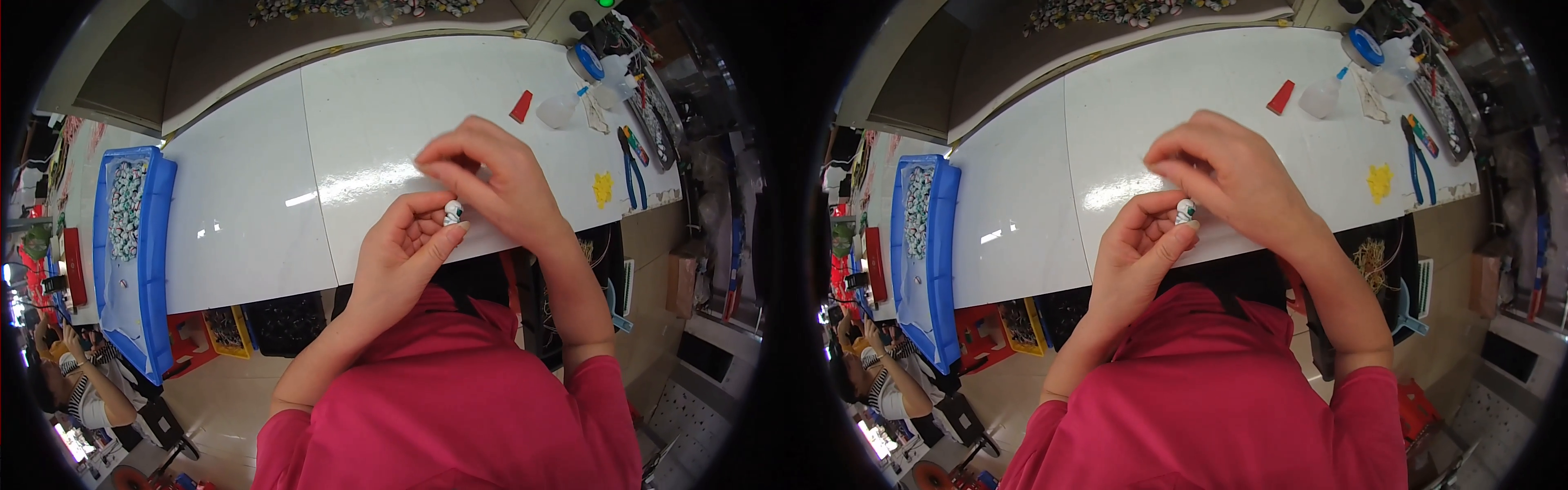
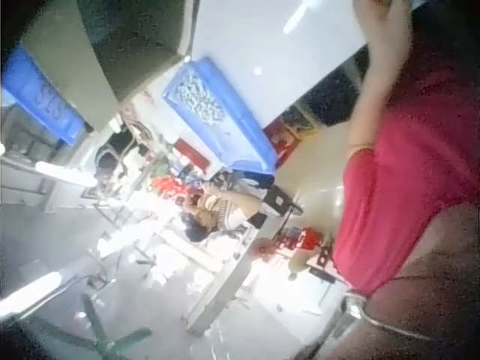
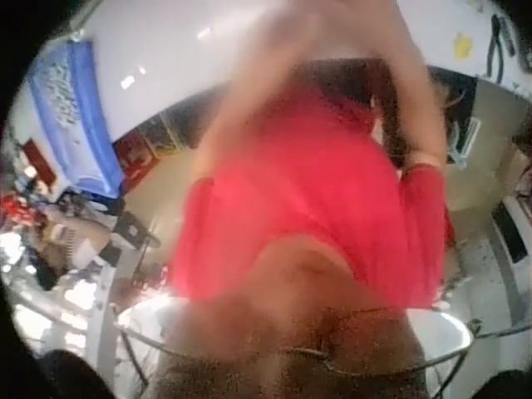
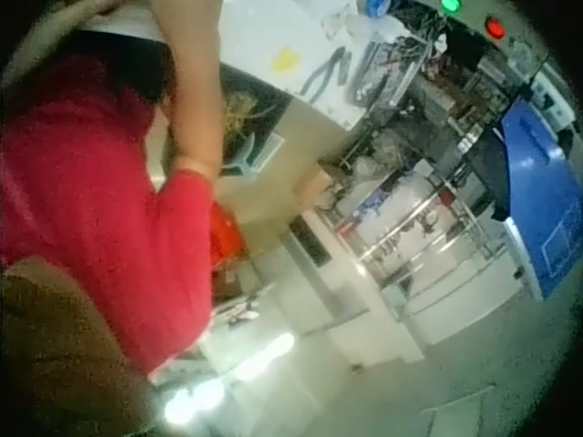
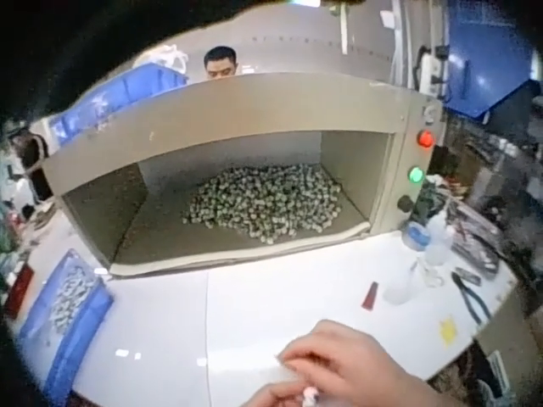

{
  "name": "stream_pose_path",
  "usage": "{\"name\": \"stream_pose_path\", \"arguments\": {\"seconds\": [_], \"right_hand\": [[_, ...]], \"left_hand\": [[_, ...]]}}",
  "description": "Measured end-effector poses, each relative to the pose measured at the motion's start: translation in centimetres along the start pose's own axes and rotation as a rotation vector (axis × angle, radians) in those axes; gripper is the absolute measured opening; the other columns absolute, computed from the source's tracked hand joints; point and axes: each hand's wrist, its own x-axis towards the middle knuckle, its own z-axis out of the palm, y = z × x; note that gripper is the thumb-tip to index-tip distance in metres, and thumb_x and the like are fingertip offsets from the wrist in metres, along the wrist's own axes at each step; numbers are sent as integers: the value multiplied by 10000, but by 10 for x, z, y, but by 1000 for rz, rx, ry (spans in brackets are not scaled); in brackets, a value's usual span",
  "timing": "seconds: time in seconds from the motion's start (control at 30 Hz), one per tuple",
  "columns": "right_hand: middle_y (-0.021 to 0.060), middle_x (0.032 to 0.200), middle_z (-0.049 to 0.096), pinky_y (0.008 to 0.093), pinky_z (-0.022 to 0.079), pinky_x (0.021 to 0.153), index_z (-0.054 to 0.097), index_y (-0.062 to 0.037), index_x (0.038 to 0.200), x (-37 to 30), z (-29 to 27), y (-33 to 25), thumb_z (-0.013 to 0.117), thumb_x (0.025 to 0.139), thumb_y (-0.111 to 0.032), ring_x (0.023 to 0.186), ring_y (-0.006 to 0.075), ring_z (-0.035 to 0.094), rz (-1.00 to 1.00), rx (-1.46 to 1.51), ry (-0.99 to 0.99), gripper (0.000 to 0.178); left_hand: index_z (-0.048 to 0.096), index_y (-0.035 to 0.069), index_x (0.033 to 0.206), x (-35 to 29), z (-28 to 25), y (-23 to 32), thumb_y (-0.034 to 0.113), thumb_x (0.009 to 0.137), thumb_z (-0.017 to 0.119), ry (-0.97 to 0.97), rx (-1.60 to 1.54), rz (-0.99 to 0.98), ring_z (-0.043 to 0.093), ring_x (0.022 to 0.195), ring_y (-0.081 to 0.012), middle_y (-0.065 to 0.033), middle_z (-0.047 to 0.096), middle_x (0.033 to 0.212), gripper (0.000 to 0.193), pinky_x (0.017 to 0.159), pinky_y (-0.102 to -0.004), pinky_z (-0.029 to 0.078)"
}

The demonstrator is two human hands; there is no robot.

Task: The person assembles small plastic components by applying liquid adhesive from a squeeze bottle to the components, then joining them together by hand.

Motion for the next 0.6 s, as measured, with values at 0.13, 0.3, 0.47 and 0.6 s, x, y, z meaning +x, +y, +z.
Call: {"name": "stream_pose_path", "arguments": {"seconds": [0.13, 0.3, 0.47, 0.6], "right_hand": [[78, 887, 603, 283, 463, 679, 640, -48, 964, 4, -6, 16, 584, 840, -69, 777, 204, 586, 22, -40, 121, 138], [110, 910, 613, 296, 464, 742, 633, -31, 978, -1, 2, 24, 556, 857, -53, 841, 238, 597, -85, -168, 293, 145], [123, 862, 591, 279, 448, 749, 601, 31, 953, -27, 14, 16, 519, 854, 16, 808, 217, 583, 91, -108, 248, 129], [110, 859, 547, 265, 421, 750, 538, 16, 841, -49, 7, 13, 414, 790, 99, 808, 191, 528, -4, -72, 161, 158]], "left_hand": [[481, -22, 1164, 4, 4, 1, 11, 877, 589, 9, -8, 7, 535, 896, -63, -33, 533, 986, 308, 805, -194, 459], [464, -4, 1216, 1, -2, 5, 19, 886, 570, 33, -2, 46, 560, 881, -85, -40, 562, 1001, 347, 810, -222, 470], [475, 10, 1188, -25, -29, 31, -6, 880, 558, 59, -88, 12, 575, 877, -103, -45, 547, 1034, 319, 790, -247, 480], [539, 58, 1132, -39, -109, 98, 50, 862, 577, 536, 634, 420, 514, 836, -76, -12, 552, 958, 272, 742, -217, 438]]}}
